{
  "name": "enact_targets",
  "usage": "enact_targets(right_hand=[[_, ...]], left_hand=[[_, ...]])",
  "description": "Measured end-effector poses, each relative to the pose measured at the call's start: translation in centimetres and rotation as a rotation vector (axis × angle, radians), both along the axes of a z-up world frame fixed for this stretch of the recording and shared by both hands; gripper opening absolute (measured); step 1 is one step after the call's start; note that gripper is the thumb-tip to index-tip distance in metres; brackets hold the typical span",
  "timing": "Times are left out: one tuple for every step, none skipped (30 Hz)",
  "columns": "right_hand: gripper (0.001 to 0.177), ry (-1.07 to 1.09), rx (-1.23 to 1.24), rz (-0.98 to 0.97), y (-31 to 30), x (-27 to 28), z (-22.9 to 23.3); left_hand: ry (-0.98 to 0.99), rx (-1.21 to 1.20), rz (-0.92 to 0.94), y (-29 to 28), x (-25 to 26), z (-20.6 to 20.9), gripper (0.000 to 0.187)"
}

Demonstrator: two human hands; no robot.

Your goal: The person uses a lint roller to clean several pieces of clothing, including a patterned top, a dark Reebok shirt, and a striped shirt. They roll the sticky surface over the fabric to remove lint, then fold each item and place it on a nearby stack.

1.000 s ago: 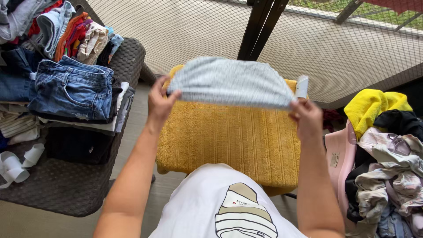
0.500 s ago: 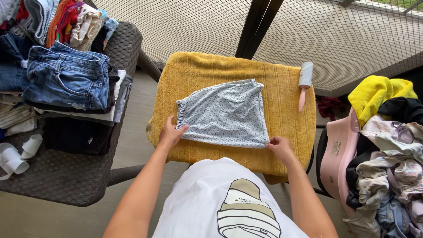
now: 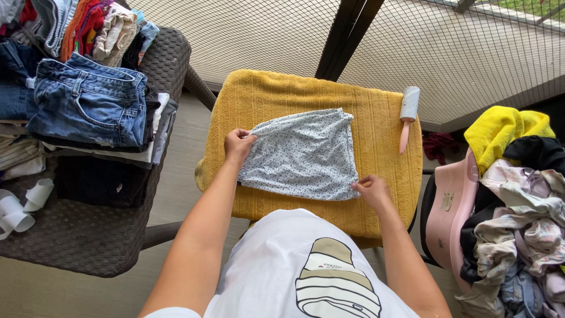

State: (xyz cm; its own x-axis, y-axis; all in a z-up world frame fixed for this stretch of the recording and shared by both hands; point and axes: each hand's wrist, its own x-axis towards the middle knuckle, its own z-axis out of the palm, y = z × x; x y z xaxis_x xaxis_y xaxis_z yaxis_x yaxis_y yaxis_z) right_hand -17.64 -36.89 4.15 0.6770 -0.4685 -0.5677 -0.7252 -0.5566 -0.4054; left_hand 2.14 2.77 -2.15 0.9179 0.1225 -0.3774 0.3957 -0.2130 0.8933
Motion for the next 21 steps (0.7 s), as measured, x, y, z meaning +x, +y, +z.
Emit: enact_targets(right_hand=[[0.039, -0.073, -0.036, -0.019, 0.3, 1.3, 1.0], [0.039, -0.147, -0.073, -0.038, 0.4, 2.6, 1.6], [0.04, -0.219, -0.11, -0.058, 0.3, 4.0, 1.8], [0.039, -0.317, -0.05, -0.053, 0.2, 5.8, 1.5], [0.039, -0.415, 0.009, -0.046, -0.1, 7.9, 1.0], [0.038, -0.504, 0.0, -0.024, -0.2, 10.0, 0.1], [0.037, -0.594, -0.007, 0.0, -0.2, 12.3, -1.0], [0.038, -0.613, -0.062, -0.007, -0.2, 14.5, -2.1], [0.04, -0.632, -0.113, -0.012, -0.1, 16.4, -3.4], [0.042, -0.611, -0.096, -0.04, -0.4, 17.9, -4.5], [0.045, -0.589, -0.077, -0.069, -0.5, 19.1, -5.6], [0.048, -0.567, -0.058, -0.097, -0.4, 19.9, -6.5], [0.035, -0.615, -0.013, -0.14, -0.5, 20.1, -7.0], [0.023, -0.663, 0.032, -0.184, -0.9, 20.2, -7.1], [0.012, -0.712, 0.075, -0.229, -0.9, 20.4, -6.8], [0.01, -0.77, 0.161, -0.313, -0.4, 20.0, -6.3], [0.008, -0.83, 0.246, -0.396, 0.0, 19.2, -5.4], [0.006, -0.887, 0.331, -0.478, 0.5, 18.8, -4.3], [0.007, -0.885, 0.367, -0.482, 1.3, 19.0, -3.4], [0.007, -0.882, 0.403, -0.485, 1.9, 19.1, -2.6], [0.007, -0.883, 0.438, -0.489, 2.2, 19.4, -2.0]], left_hand=[[-0.017, -0.062, 0.01, 0.1, -0.2, 0.2, 0.021], [-0.035, -0.124, 0.019, 0.1, -0.4, 0.4, 0.023], [-0.051, -0.187, 0.027, 0.0, -0.5, 0.7, 0.026], [-0.024, -0.275, -0.019, 0.1, -0.5, 1.1, 0.028], [0.004, -0.365, -0.064, 0.1, -0.5, 1.6, 0.03], [0.032, -0.454, -0.109, -0.2, -0.6, 2.3, 0.032], [0.059, -0.394, -0.127, -0.6, -0.6, 3.1, 0.037], [0.086, -0.333, -0.144, -1.1, -0.7, 4.0, 0.043], [0.113, -0.268, -0.159, -1.5, -0.9, 5.0, 0.05], [0.116, -0.154, -0.223, -1.8, -1.1, 5.9, 0.044], [0.12, -0.038, -0.287, -2.0, -1.4, 6.7, 0.039], [0.125, 0.08, -0.35, -2.0, -1.7, 7.5, 0.034], [0.099, 0.11, -0.357, -1.7, -2.0, 8.1, 0.03], [0.072, 0.14, -0.364, -1.0, -2.4, 8.5, 0.027], [0.044, 0.17, -0.372, -0.5, -2.6, 8.7, 0.024], [0.049, 0.106, -0.313, 0.0, -2.9, 8.6, 0.022], [0.052, 0.039, -0.253, 0.8, -3.0, 8.3, 0.021], [0.054, -0.027, -0.192, 1.5, -2.8, 7.9, 0.02], [0.009, -0.074, -0.146, 2.1, -2.4, 7.3, 0.021], [-0.036, -0.121, -0.1, 2.5, -2.0, 6.9, 0.022], [-0.084, -0.168, -0.055, 2.6, -1.4, 6.6, 0.024]])
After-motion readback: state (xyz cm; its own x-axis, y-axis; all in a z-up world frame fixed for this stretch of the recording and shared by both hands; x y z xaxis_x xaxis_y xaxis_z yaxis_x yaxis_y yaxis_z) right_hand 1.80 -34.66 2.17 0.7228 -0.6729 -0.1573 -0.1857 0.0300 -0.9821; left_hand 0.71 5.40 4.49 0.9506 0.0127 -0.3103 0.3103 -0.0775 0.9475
